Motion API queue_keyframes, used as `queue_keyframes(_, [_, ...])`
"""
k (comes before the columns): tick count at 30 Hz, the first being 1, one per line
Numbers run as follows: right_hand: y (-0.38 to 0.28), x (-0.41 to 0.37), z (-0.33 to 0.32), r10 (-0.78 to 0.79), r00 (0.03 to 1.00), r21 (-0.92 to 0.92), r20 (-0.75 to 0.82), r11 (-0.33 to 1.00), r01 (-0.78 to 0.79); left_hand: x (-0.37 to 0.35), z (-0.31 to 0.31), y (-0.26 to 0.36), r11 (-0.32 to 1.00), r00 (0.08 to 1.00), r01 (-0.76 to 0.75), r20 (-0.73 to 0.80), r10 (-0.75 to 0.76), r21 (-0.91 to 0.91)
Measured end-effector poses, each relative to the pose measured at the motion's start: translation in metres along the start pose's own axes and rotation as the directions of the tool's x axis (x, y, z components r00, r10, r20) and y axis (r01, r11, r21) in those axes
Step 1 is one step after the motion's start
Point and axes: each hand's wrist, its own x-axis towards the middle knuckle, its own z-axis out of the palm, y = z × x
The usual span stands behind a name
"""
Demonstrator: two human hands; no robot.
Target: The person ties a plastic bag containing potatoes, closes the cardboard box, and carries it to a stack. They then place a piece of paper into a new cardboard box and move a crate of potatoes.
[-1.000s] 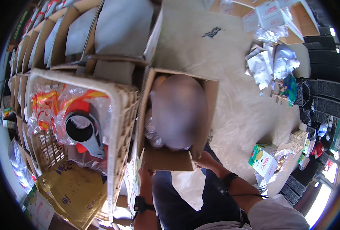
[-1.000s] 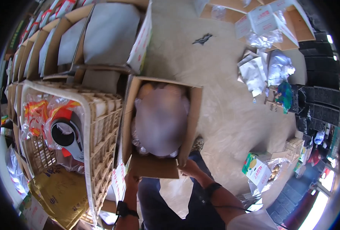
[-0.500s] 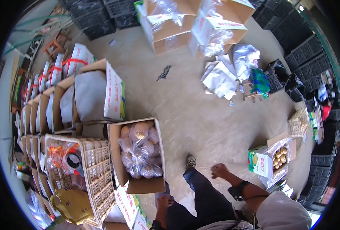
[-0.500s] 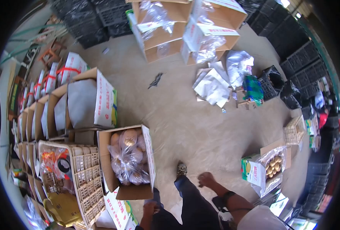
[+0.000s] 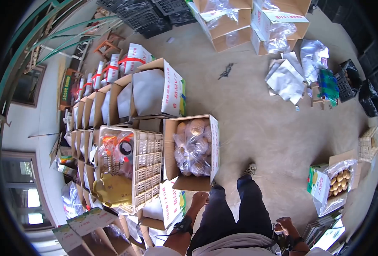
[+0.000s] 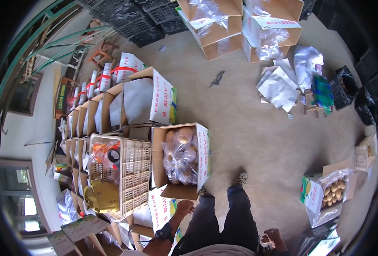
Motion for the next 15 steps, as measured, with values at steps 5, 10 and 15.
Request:
queue_keyframes(5, [-0.091, 0.049, -0.022, 0.166, 0.984, 0.443, -0.070, 0.889, -0.118, -0.013, 0.004, -0.022, 0.997, 0.996, -0.076, 0.057, 0.075, 0.006])
queue_keyframes(10, [-0.188, 0.051, -0.046, 0.050, 0.979, 0.385, -0.196, 0.922, 0.030, -0.035, 0.020, -0.024, 0.993, 0.997, 0.050, 0.061, -0.044, -0.107])
queue_keyframes(15, [-0.177, 0.048, -0.049, -0.002, 0.986, 0.363, -0.165, 0.930, 0.063, -0.016, 0.018, -0.071, 0.983, 0.988, 0.099, 0.136, -0.078, -0.154])
